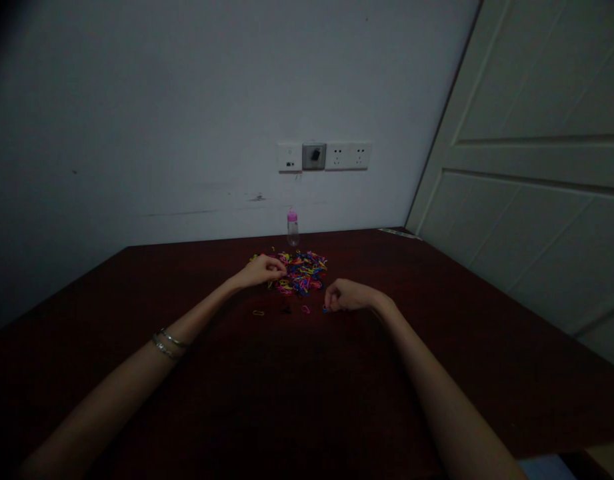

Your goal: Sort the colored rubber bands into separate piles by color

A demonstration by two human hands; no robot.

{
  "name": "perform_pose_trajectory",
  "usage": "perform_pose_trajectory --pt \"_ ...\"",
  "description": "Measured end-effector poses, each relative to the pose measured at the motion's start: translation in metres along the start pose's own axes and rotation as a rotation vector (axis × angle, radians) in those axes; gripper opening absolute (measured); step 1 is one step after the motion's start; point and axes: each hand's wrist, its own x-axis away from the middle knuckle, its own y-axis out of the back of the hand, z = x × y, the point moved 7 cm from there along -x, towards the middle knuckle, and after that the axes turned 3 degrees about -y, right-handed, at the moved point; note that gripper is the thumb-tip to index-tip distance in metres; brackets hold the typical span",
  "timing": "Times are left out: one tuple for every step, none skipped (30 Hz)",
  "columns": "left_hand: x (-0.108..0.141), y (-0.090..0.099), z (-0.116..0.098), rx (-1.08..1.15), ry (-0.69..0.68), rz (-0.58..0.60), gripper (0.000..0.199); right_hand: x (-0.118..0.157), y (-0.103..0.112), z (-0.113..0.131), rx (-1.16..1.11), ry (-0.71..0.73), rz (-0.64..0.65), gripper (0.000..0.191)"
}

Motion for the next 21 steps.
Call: perform_pose_trajectory --pt "0.000 0.003 0.002 0.005 0.016 -0.016 0.024 0.000 0.000 0.000 0.005 0.006 -0.004 0.016" --pt "0.001 0.007 0.005 0.016 0.036 -0.032 0.024 0.001 0.001 0.001 0.011 0.012 -0.007 0.016" --pt "0.001 0.010 0.009 0.034 0.058 -0.049 0.024 0.002 0.001 0.003 0.015 0.020 -0.007 0.017" --pt "0.002 0.014 0.013 0.059 0.081 -0.067 0.024 0.003 0.002 0.005 0.015 0.029 -0.004 0.017" --pt "0.003 0.017 0.017 0.089 0.101 -0.084 0.024 0.006 0.003 0.008 0.011 0.041 -0.001 0.018" --pt "0.004 0.019 0.021 0.121 0.121 -0.103 0.024 0.008 0.004 0.011 0.004 0.055 -0.003 0.018" --pt "0.006 0.022 0.026 0.152 0.141 -0.122 0.023 0.011 0.007 0.014 -0.004 0.069 -0.009 0.017" --pt "0.007 0.024 0.031 0.178 0.163 -0.141 0.023 0.014 0.009 0.017 -0.013 0.082 -0.017 0.018" --pt "0.008 0.026 0.036 0.200 0.185 -0.156 0.023 0.016 0.011 0.019 -0.021 0.092 -0.028 0.018" --pt "0.009 0.027 0.041 0.218 0.203 -0.169 0.023 0.017 0.013 0.020 -0.027 0.100 -0.037 0.018" --pt "0.010 0.028 0.046 0.231 0.218 -0.178 0.023 0.017 0.014 0.020 -0.029 0.107 -0.044 0.018" --pt "0.011 0.028 0.051 0.240 0.231 -0.184 0.023 0.016 0.014 0.018 -0.028 0.106 -0.046 0.019" --pt "0.011 0.028 0.054 0.243 0.241 -0.187 0.022 0.014 0.014 0.016 -0.023 0.103 -0.044 0.019" --pt "0.011 0.028 0.058 0.242 0.253 -0.188 0.022 0.011 0.012 0.013 -0.017 0.097 -0.041 0.019" --pt "0.011 0.028 0.061 0.239 0.265 -0.188 0.021 0.008 0.010 0.010 -0.011 0.090 -0.033 0.019" --pt "0.012 0.028 0.063 0.238 0.277 -0.189 0.021 0.005 0.008 0.007 -0.005 0.081 -0.023 0.019" --pt "0.012 0.027 0.065 0.237 0.289 -0.192 0.021 0.003 0.005 0.004 -0.001 0.074 -0.012 0.019" --pt "0.012 0.027 0.065 0.238 0.297 -0.196 0.021 0.001 0.003 0.003 0.004 0.070 -0.003 0.020" --pt "0.012 0.027 0.066 0.239 0.303 -0.199 0.020 0.000 0.002 0.003 0.010 0.068 0.001 0.020" --pt "0.013 0.027 0.066 0.241 0.306 -0.203 0.020 0.000 0.002 0.003 0.015 0.065 0.002 0.021" --pt "0.013 0.027 0.067 0.243 0.306 -0.206 0.020 0.001 0.002 0.003 0.019 0.064 0.001 0.022"
